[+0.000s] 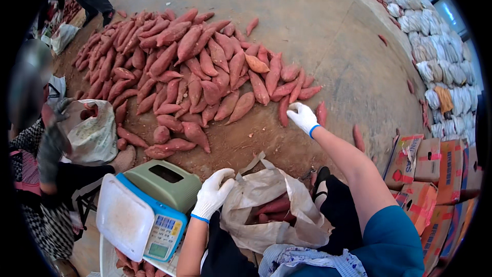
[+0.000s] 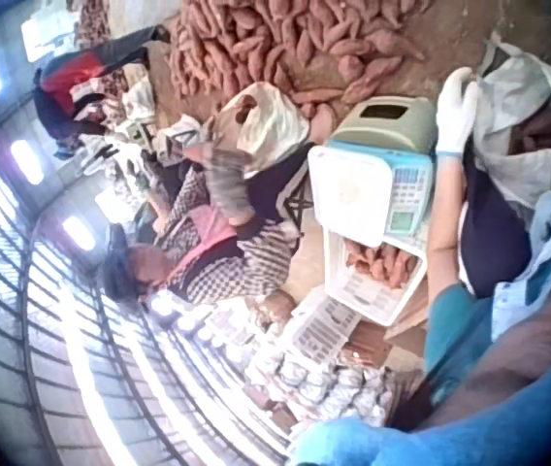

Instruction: The person sits on the floor in a warehouse and sorts sweet potatoes from a large pile into a white plastic basket. They use a digital scale to weigh the potatoes and place them into a bag. Another person is visible in the background performing similar tasks.

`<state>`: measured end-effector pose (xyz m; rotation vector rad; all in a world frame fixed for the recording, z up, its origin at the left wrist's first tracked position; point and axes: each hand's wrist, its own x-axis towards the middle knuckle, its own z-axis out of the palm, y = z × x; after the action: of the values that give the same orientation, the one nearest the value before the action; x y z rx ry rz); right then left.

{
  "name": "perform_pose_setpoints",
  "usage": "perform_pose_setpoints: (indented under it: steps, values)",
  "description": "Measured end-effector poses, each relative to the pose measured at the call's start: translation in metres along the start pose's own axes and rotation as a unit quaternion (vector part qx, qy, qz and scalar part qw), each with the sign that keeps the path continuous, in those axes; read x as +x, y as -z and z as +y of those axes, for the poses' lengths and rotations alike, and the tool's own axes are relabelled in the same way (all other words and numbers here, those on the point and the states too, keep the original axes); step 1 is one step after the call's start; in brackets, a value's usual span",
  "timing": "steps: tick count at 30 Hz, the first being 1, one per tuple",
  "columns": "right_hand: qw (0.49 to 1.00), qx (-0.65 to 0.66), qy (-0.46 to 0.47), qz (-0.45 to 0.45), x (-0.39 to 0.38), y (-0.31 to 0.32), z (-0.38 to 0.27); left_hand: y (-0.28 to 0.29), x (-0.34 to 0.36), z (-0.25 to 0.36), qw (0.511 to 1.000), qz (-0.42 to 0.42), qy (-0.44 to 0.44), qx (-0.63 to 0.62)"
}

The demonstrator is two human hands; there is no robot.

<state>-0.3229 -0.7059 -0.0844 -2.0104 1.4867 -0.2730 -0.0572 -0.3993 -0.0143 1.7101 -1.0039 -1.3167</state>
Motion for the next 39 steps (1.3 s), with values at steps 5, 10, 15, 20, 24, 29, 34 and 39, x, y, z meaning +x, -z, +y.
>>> perform_pose_setpoints:
  steps: [5, 10, 15, 20, 24, 29, 34, 39]
  values:
    - [0.999, 0.029, -0.006, 0.029, 0.049, -0.030, 0.002, -0.015, 0.029, -0.031, 0.990, -0.053, 0.087, -0.100]
    - [0.994, -0.100, 0.035, 0.004, 0.077, -0.041, -0.037, -0.011, 0.055, -0.017, 0.978, -0.022, 0.117, -0.173]
    - [0.970, -0.175, 0.150, 0.078, 0.118, -0.041, -0.046, -0.011, 0.067, -0.030, 0.975, -0.014, 0.142, -0.172]
    - [0.967, -0.167, 0.140, 0.130, 0.168, -0.048, -0.074, -0.008, 0.071, -0.041, 0.974, -0.010, 0.146, -0.171]
    - [0.976, -0.193, 0.081, 0.065, 0.198, -0.057, -0.086, -0.008, 0.071, -0.040, 0.974, -0.020, 0.151, -0.169]
    - [0.993, -0.102, 0.046, -0.034, 0.216, -0.053, -0.079, -0.006, 0.067, -0.032, 0.968, -0.041, 0.152, -0.193]
    - [0.678, 0.676, -0.141, -0.253, 0.149, -0.064, -0.097, -0.003, 0.068, -0.019, 0.960, -0.023, 0.129, -0.247]
    - [0.554, 0.734, -0.104, -0.379, 0.077, -0.094, -0.123, -0.001, 0.072, -0.008, 0.948, 0.050, 0.054, -0.310]
